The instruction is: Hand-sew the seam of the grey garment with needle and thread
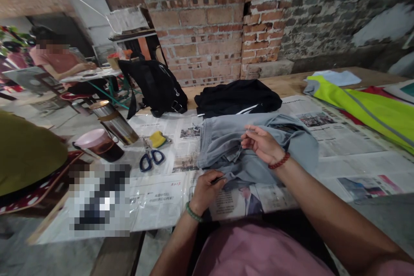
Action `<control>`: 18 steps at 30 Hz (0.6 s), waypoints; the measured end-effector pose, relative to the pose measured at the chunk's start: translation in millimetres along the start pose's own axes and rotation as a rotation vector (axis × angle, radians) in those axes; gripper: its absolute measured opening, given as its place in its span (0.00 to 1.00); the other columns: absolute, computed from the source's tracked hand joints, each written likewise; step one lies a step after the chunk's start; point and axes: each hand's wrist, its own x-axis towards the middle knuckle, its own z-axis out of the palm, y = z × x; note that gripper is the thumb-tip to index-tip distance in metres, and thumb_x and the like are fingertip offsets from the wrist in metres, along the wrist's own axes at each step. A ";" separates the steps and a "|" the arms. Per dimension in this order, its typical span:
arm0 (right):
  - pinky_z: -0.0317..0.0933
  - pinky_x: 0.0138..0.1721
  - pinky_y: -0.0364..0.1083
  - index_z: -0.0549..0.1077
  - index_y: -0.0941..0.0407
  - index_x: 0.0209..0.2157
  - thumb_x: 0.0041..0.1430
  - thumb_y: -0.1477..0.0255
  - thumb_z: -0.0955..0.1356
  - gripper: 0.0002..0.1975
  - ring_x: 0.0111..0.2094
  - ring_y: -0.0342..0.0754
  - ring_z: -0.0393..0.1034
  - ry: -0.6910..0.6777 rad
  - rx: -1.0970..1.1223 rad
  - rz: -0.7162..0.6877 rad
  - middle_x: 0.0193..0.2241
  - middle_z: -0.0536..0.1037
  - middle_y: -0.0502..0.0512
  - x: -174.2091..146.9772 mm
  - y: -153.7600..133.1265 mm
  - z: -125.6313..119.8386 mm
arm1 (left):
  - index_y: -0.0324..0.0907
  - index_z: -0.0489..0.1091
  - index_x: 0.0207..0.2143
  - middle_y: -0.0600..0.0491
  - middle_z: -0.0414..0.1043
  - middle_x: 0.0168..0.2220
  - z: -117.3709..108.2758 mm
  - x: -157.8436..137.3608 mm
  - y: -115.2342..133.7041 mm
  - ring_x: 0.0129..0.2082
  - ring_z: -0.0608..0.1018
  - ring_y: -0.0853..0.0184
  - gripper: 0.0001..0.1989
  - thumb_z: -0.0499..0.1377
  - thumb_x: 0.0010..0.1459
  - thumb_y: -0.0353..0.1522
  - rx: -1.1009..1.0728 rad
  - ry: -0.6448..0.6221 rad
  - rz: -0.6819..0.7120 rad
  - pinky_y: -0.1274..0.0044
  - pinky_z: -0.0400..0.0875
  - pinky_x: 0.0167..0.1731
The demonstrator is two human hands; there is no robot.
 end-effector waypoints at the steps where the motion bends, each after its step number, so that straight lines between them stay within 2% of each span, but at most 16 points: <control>1: 0.65 0.24 0.41 0.63 0.56 0.34 0.53 0.77 0.63 0.05 0.20 0.40 0.69 0.009 -0.003 -0.013 0.23 0.73 0.47 1.8 -2.8 -1.6 | 0.41 0.73 0.27 0.54 0.70 0.23 0.1 -0.4 -0.5 0.24 0.73 0.69 0.03 0.59 0.49 0.29 -0.005 0.016 -0.003 0.78 0.68 0.25; 3: 0.65 0.25 0.41 0.63 0.57 0.30 0.53 0.76 0.63 0.02 0.21 0.39 0.69 0.014 -0.012 -0.037 0.23 0.73 0.48 4.7 -5.4 -4.7 | 0.41 0.73 0.28 0.54 0.71 0.24 -0.2 -0.9 -1.3 0.25 0.73 0.69 0.04 0.59 0.48 0.28 -0.017 0.059 -0.005 0.78 0.68 0.26; 5: 0.65 0.25 0.41 0.63 0.57 0.29 0.53 0.74 0.64 0.03 0.21 0.39 0.69 0.016 -0.016 -0.056 0.24 0.73 0.48 6.8 -4.6 -7.7 | 0.42 0.73 0.28 0.54 0.71 0.25 -1.4 -0.9 -1.5 0.26 0.73 0.69 0.05 0.58 0.48 0.27 -0.027 0.120 0.000 0.78 0.69 0.27; 10: 0.64 0.26 0.43 0.65 0.55 0.34 0.50 0.68 0.66 0.09 0.22 0.41 0.69 0.005 -0.090 -0.081 0.24 0.72 0.47 6.6 5.3 -9.9 | 0.42 0.73 0.28 0.54 0.73 0.26 -5.1 0.5 0.6 0.28 0.74 0.68 0.06 0.57 0.48 0.27 -0.030 0.189 0.023 0.76 0.69 0.30; 13: 0.63 0.28 0.44 0.69 0.56 0.34 0.50 0.69 0.65 0.08 0.22 0.42 0.68 -0.068 -0.435 -0.141 0.24 0.72 0.49 1.5 15.4 -5.3 | 0.43 0.74 0.28 0.54 0.73 0.26 -5.2 0.7 0.3 0.27 0.74 0.68 0.06 0.58 0.47 0.27 -0.018 0.167 0.039 0.77 0.69 0.30; 15: 0.62 0.32 0.45 0.73 0.56 0.32 0.51 0.74 0.63 0.08 0.25 0.43 0.67 -0.180 -0.770 -0.276 0.27 0.72 0.51 -2.7 24.0 -1.5 | 0.43 0.74 0.28 0.54 0.73 0.26 -4.8 0.5 -1.3 0.28 0.74 0.68 0.06 0.58 0.47 0.26 -0.010 0.156 0.046 0.77 0.69 0.30; 18: 0.59 0.38 0.45 0.75 0.56 0.31 0.51 0.80 0.61 0.12 0.33 0.46 0.67 -0.415 -1.158 -0.494 0.32 0.72 0.55 -8.4 37.5 2.8 | 0.43 0.74 0.28 0.54 0.73 0.26 -4.4 -0.3 -4.3 0.28 0.74 0.69 0.07 0.58 0.47 0.25 0.005 0.152 0.041 0.77 0.69 0.31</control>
